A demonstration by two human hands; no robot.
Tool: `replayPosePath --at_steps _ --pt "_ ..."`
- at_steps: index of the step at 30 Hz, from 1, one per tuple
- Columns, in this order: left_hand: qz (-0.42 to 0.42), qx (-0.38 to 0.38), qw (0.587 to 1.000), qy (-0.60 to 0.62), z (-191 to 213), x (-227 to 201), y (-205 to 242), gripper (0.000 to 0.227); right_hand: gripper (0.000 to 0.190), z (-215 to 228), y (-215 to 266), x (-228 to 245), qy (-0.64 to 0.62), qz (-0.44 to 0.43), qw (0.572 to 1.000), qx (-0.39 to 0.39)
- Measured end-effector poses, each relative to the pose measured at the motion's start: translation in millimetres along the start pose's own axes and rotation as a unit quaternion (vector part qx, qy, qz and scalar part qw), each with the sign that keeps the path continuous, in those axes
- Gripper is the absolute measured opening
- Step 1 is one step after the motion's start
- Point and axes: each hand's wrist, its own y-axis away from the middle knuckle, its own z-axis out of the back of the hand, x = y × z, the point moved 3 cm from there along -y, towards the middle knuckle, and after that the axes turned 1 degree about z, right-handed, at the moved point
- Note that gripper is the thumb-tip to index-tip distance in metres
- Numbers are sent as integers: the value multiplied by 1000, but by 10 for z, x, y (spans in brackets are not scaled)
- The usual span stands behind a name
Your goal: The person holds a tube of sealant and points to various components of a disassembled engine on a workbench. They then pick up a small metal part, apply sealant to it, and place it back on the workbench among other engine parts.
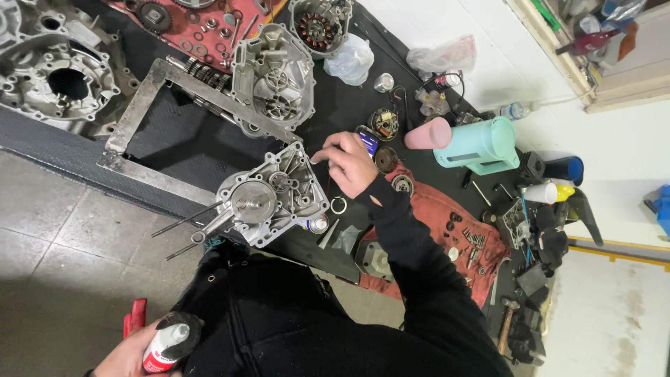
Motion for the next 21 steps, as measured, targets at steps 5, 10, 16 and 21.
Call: replayPosePath --at_steps 5,10,16,21 --pt "4 -6 1000 6 29 158 23 108 38 -53 93 91 25 -6 1000 -4" --pt "201 -1 952 231 70 403 71 110 43 -61 194 161 40 -15 999 -11" --pt "-42 -12 999 -32 85 -120 13 106 48 -74 231 263 88 -19 996 -6" --pt "15 16 999 25 57 -360 -27 107 51 -45 262 396 120 -29 992 0"
